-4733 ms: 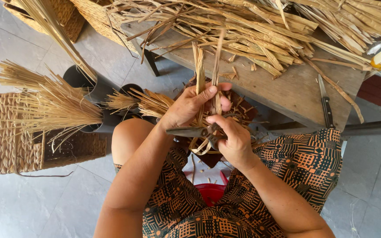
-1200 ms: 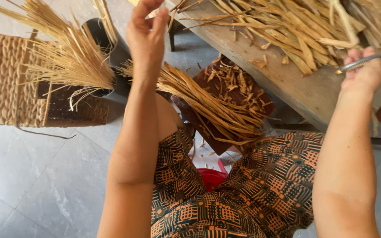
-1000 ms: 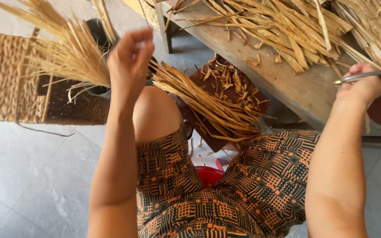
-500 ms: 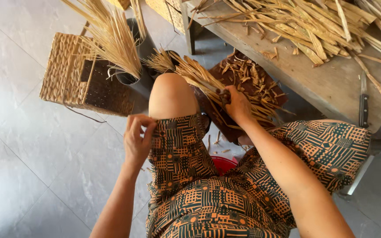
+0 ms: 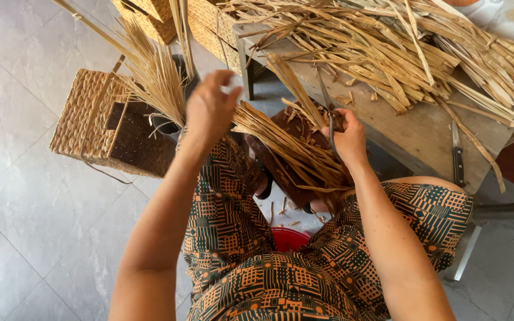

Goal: The person sits on a low stool and trims dried palm leaf strips with scissors, cutting edges off one strip at a time and placing trimmed pieces on the table while discarding scraps onto a pile below. A knife rests on the table unused.

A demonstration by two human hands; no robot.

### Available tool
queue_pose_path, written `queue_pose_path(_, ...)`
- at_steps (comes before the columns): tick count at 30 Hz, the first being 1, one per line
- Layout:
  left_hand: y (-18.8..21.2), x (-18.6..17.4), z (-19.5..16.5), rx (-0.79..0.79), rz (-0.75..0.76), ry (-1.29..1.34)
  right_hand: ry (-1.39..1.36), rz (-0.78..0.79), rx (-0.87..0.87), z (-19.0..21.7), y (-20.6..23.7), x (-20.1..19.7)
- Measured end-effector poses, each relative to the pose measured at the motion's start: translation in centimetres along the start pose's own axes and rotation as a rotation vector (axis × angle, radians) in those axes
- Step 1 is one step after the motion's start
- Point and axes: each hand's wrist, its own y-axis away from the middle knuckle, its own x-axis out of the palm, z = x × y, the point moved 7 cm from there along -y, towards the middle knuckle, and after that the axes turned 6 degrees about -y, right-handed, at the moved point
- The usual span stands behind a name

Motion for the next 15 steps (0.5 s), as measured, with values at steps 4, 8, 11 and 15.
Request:
queue_pose_path(4,0.4,6.1,-4.0,-0.019,0.240,0.297,-0.064,-0.006,0.043,-0.9,0.2,0.1)
queue_pose_path(8,1.1,12.3,-5.9,-0.048,0.430,0.240,-0.049,0.009,-0.076,-0.8,0.6,0.2)
queue_pose_path(11,1.7,15.3,-6.1,-0.161,0.484,0.307,0.066,-0.087,-0.091,-1.0,1.3,-0.2)
queue_pose_path(15,1.5,16.8,-6.2,-0.252,0.421,0.438,0.025,-0.150,-0.185,-0.3,1.9,-0.2)
